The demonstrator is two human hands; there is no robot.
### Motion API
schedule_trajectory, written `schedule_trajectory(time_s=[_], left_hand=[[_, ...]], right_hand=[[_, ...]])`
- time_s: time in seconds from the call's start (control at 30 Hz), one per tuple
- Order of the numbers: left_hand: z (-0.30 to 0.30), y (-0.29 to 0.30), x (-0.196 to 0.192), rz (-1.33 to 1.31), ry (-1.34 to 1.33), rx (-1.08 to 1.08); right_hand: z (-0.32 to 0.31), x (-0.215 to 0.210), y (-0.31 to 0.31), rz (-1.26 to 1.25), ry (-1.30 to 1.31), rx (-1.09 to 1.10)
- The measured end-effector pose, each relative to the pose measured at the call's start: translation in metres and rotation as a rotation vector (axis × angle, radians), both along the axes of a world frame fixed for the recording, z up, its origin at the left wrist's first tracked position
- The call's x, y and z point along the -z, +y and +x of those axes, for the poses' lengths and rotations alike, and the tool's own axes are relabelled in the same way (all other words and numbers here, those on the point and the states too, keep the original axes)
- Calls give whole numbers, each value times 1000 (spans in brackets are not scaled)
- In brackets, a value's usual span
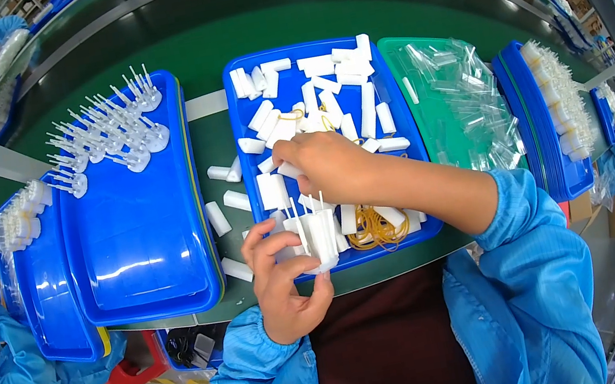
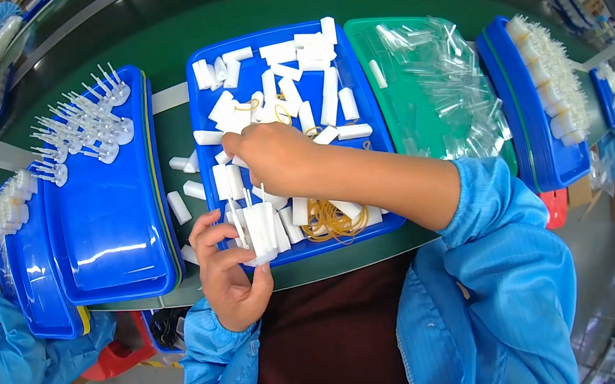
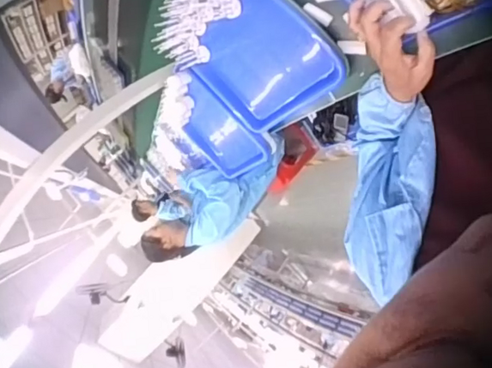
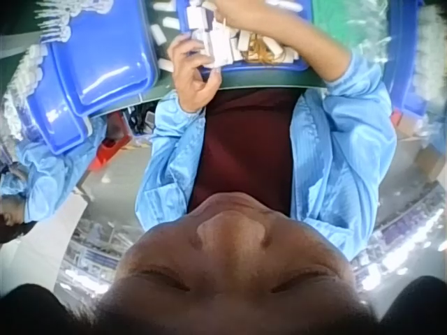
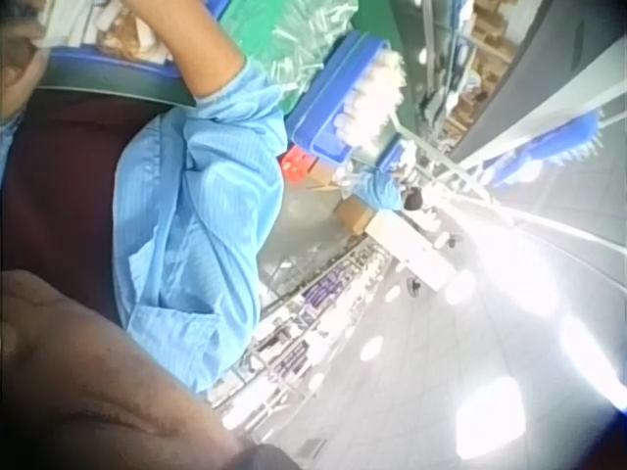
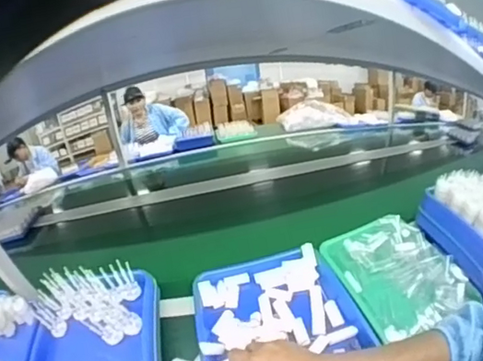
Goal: The person assembles small white plastic components by hand, securing them in groups using rubber bands.
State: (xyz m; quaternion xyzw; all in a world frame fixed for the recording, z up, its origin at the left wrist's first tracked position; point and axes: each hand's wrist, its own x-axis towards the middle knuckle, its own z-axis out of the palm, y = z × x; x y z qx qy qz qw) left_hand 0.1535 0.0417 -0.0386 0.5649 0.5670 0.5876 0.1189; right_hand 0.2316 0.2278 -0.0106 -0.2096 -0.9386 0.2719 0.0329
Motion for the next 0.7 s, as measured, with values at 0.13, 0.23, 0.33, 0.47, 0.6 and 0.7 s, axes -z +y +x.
schedule_trajectory(time_s=[0.13,0.23,0.33,0.47,0.6,0.7], left_hand=[[0,-1,-1,4,12,24],[1,-1,-3,-17,32,36],[3,-2,-8,-47,96,57],[7,0,-10,-63,162,82],[11,1,-15,-110,273,89],[13,3,-17,-136,312,89]], right_hand=[[5,2,2,-33,62,-1],[8,1,2,13,81,-9],[12,-13,8,-71,111,70],[23,-26,14,-481,171,213],[32,-43,9,-676,277,276],[38,-49,5,-693,274,265]])
